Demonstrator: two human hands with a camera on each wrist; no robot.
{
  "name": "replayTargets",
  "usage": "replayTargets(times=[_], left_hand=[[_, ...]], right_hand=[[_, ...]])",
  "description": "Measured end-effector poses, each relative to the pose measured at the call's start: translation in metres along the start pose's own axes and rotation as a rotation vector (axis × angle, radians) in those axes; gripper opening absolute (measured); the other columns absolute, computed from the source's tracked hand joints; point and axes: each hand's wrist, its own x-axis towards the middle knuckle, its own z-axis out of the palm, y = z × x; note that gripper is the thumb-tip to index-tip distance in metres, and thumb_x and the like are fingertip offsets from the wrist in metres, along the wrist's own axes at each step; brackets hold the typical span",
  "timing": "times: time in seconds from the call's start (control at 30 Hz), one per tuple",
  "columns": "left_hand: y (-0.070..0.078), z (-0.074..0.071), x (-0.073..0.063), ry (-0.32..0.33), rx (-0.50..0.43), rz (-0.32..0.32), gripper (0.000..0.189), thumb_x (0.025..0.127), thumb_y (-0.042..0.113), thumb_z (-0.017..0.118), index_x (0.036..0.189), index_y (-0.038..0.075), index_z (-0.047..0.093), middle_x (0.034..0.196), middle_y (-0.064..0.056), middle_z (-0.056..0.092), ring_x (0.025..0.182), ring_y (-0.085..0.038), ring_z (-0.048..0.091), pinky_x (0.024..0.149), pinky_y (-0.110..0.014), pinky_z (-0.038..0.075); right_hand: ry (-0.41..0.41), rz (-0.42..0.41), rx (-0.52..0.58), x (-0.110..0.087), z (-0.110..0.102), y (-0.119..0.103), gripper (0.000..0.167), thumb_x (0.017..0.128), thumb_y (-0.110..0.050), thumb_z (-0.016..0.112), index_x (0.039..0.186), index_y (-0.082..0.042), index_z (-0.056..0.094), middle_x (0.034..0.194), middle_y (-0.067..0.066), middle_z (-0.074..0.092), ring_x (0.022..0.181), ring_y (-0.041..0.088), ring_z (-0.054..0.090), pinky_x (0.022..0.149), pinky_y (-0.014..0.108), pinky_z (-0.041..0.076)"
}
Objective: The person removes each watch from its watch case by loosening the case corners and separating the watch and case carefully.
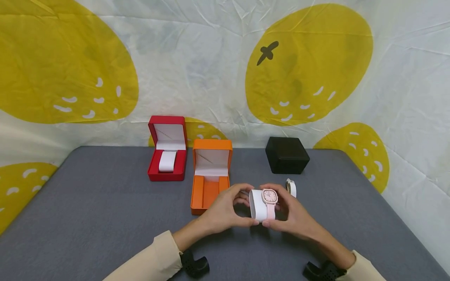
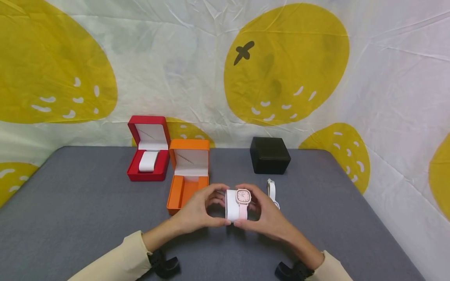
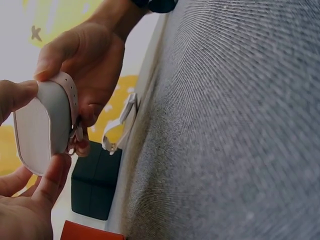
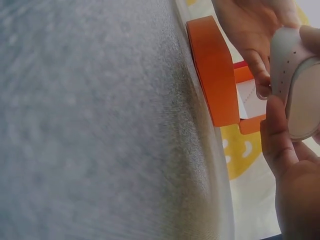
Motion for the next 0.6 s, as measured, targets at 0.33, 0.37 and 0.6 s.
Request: replayTargets(times=[0.33,0.37,0.6], left_hand=[[-0.003,-0.001,0.0,-0.019,0.027,0.012,0.073,0.069,0.007,0.084,0.131,0.005,0.045,0.117,0.0,0.051,0.099,-0.011,0.056,0.092,-0.031,0.048],[-0.004,0.0,0.0,-0.015,0.024,0.013,0.073,0.069,0.006,0.084,0.131,0.005,0.045,0.117,0.0,0.051,0.099,-0.011,0.056,0.092,-0.031,0.048],[-0.004,0.006,0.001,0.012,-0.004,0.02,0.071,0.069,0.005,0.084,0.129,0.005,0.046,0.114,0.0,0.052,0.097,-0.01,0.057,0.09,-0.03,0.049]], right_hand=[[-0.045,0.027,0.005,0.001,-0.001,0.0,0.077,0.075,-0.004,0.08,0.139,-0.003,0.037,0.129,0.008,0.047,0.103,0.024,0.057,0.083,0.032,0.052],[-0.049,0.034,0.005,0.001,-0.002,0.0,0.077,0.075,-0.004,0.079,0.139,-0.004,0.037,0.13,0.008,0.047,0.103,0.024,0.056,0.083,0.032,0.052],[-0.063,0.037,-0.018,0.001,-0.01,0.001,0.074,0.075,-0.006,0.079,0.139,-0.01,0.041,0.129,0.009,0.049,0.101,0.023,0.056,0.08,0.032,0.053]])
